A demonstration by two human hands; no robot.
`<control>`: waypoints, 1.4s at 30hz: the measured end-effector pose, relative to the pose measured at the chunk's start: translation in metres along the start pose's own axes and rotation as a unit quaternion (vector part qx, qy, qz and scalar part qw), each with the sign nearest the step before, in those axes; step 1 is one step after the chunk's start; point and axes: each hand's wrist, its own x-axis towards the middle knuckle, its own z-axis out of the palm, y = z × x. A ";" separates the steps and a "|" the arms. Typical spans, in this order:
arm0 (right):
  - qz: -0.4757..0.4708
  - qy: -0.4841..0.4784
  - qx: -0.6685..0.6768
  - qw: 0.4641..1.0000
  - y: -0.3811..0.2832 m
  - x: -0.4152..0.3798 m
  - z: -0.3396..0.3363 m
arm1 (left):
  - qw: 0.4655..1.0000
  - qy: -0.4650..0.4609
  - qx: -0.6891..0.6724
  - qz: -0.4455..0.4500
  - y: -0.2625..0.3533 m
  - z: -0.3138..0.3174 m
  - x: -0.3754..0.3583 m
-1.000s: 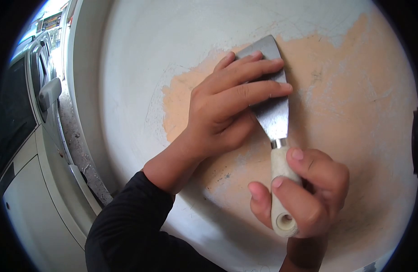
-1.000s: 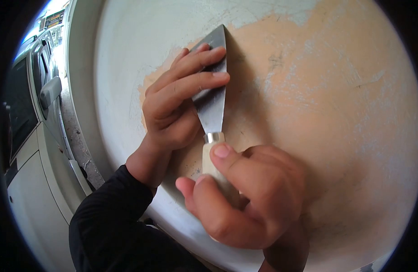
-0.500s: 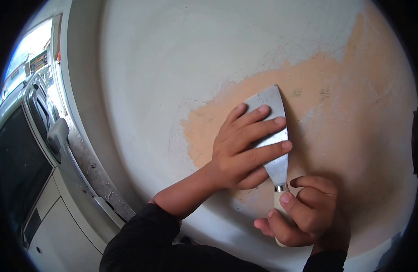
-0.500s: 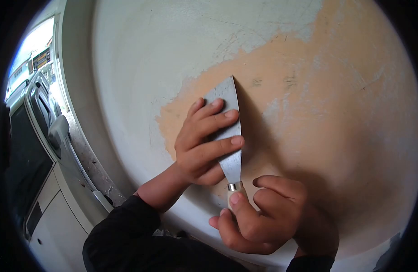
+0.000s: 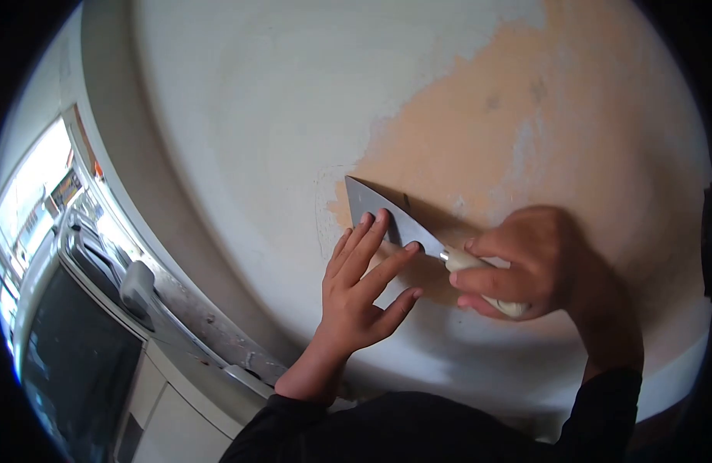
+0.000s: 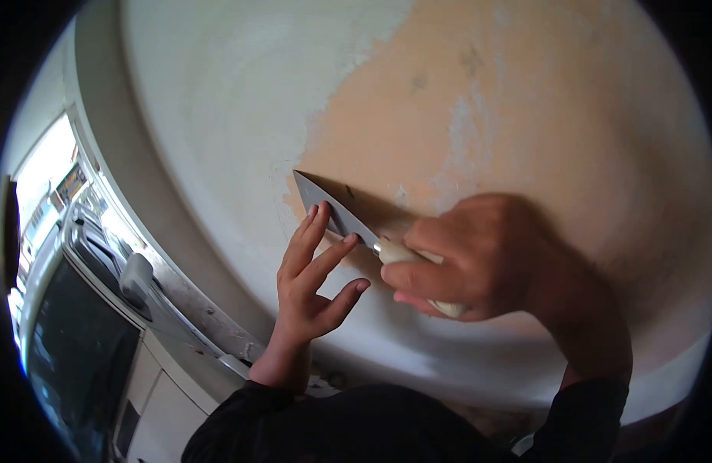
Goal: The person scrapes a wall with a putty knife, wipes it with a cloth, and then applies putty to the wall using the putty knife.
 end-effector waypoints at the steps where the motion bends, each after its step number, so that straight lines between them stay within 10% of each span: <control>1: 0.005 -0.024 0.005 1.000 -0.001 0.000 -0.002 | 1.000 0.017 0.010 0.016 0.002 -0.002 -0.002; 6: 0.096 0.097 -0.008 0.991 -0.041 -0.025 0.041 | 0.995 -0.048 -0.073 -0.054 0.003 -0.013 -0.037; 10: 0.185 0.279 0.078 0.939 -0.088 -0.053 0.118 | 0.868 -0.072 -0.438 -0.223 0.001 0.003 -0.059; 16: 0.191 0.121 0.036 0.973 -0.097 -0.049 0.137 | 0.664 0.022 -0.634 -0.395 0.020 0.017 -0.041; 19: 0.185 -0.057 -0.024 0.981 -0.083 -0.034 0.091 | 0.758 0.082 -0.539 -0.358 0.013 0.000 -0.010; 23: 0.075 -0.030 -0.180 0.980 -0.043 -0.006 0.017 | 0.931 0.046 -0.302 -0.201 -0.032 -0.039 0.020; 33: 0.099 -0.047 -0.484 0.868 0.036 0.112 -0.073 | 0.958 -0.059 -0.080 -0.268 -0.018 -0.091 0.115; 42: 0.094 0.112 -0.572 0.807 0.088 0.146 -0.026 | 0.971 0.009 -0.002 -0.238 -0.039 -0.082 0.125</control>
